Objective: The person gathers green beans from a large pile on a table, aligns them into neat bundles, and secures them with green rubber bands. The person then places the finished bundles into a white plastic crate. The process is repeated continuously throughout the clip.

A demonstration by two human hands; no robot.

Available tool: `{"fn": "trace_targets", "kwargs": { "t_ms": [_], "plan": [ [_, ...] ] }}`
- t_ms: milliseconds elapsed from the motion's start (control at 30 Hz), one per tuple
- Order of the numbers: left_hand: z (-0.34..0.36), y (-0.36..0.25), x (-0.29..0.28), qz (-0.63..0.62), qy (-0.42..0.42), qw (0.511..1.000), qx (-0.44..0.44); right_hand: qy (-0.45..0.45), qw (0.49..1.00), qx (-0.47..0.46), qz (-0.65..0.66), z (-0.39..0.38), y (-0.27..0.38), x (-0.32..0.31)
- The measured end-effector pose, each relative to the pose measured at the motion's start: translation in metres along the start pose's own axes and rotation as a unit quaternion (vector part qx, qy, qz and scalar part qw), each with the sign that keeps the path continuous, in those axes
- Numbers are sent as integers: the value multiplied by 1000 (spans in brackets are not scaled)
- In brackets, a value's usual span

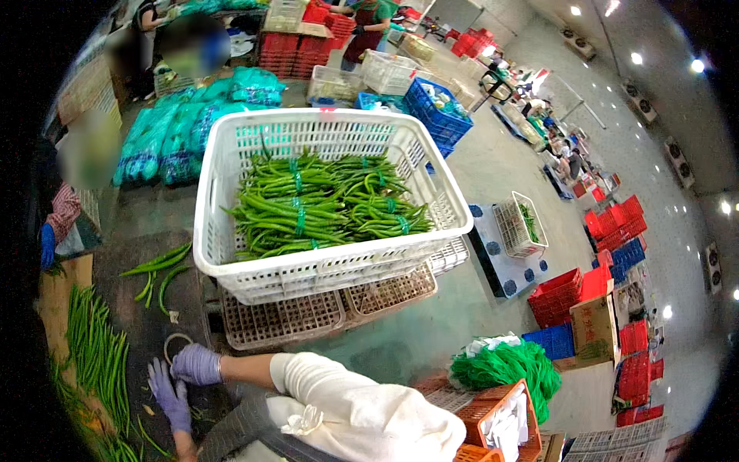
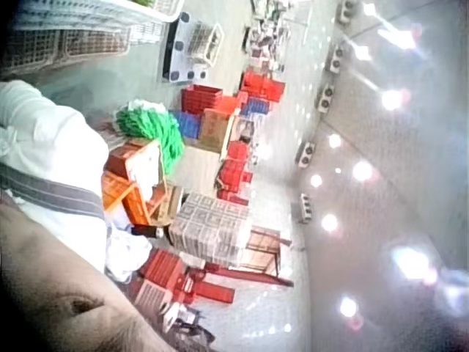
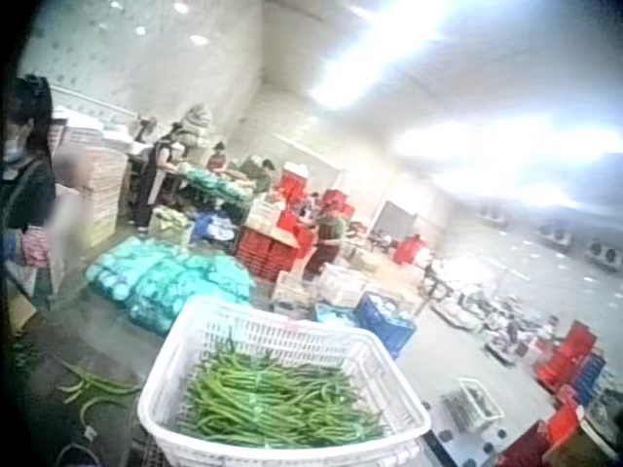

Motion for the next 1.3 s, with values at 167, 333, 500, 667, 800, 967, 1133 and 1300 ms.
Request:
{"fn": "trace_targets", "kwargs": {
  "t_ms": [167,333,500,667,800,967,1133,1300],
  "plan": [
    [-70,-59,32,128,47,982,128,4,1000,-12,11,-24,-1,-7],
    [-115,-46,57,37,-136,972,189,-1,1000,-15,6,-24,0,-4],
    [-138,-40,16,59,-261,961,69,-35,996,-39,-76,-13,11,11],
    [-210,-32,-38,122,-223,942,-220,147,989,3,-24,-16,26,34],
    [-236,-8,-27,89,-274,914,-285,-97,988,-91,78,-31,-3,7],
    [-272,-6,-54,131,-329,871,-341,-69,991,-99,58,-19,0,6],
    [-268,44,-83,174,-335,856,-353,-65,992,-93,56,-19,6,2],
    [-220,74,-89,76,-229,903,-357,-39,995,-80,35,-16,7,8]
  ]
}}
Point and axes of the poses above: each hand's wrist, its own z-axis towards the middle knuckle, its own x-axis out of the palm, y = z × x, the point moved 6 cm from there along z, towards the middle knuckle, and after that the axes turned 10 degrees about x, right-handed, at the moved point
